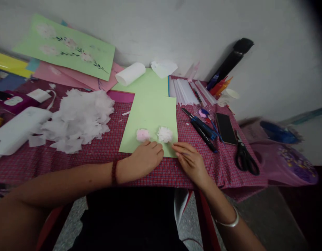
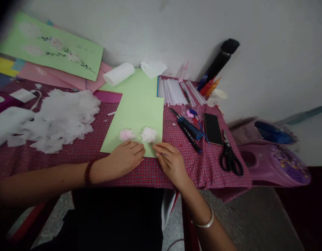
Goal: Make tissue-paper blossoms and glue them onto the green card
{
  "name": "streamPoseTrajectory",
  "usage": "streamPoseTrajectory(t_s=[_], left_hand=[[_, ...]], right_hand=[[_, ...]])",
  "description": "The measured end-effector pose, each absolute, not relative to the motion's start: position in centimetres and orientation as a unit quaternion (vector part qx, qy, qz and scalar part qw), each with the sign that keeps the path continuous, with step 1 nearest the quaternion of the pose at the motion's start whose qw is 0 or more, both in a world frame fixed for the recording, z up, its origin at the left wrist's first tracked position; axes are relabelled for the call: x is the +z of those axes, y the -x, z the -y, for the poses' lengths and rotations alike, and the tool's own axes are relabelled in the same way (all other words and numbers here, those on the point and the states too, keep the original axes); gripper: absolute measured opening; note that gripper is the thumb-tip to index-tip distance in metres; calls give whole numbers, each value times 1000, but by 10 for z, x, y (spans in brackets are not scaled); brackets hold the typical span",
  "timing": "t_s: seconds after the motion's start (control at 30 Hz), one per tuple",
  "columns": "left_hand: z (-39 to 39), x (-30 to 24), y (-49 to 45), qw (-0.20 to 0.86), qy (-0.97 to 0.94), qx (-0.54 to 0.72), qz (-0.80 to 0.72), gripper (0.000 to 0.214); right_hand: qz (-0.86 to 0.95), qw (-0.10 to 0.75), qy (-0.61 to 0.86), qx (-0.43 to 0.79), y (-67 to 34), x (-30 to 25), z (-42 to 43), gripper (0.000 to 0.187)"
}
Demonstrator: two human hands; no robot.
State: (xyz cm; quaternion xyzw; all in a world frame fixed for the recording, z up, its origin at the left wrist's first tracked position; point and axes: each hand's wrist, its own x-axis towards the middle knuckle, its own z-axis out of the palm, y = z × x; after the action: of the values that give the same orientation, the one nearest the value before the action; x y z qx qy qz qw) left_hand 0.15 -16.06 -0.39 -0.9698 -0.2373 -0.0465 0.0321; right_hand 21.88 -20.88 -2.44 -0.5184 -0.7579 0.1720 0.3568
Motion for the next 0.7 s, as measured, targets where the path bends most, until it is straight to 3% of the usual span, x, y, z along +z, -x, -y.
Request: streamPoseTrajectory(t_s=[0.17,0.4,0.53,0.7], left_hand=[[170,-12,-2,67,977,-41,197,22],[167,-9,-8,65,982,-26,177,19],[163,-5,-5,27,982,-34,186,18],[160,-4,-1,-10,977,-60,202,15]], right_hand=[[818,243,518,51,-216,-24,219,29],[825,175,537,29,-208,-19,213,32],[817,211,534,60,-210,-21,211,30],[775,329,519,147,-220,-27,216,29]])
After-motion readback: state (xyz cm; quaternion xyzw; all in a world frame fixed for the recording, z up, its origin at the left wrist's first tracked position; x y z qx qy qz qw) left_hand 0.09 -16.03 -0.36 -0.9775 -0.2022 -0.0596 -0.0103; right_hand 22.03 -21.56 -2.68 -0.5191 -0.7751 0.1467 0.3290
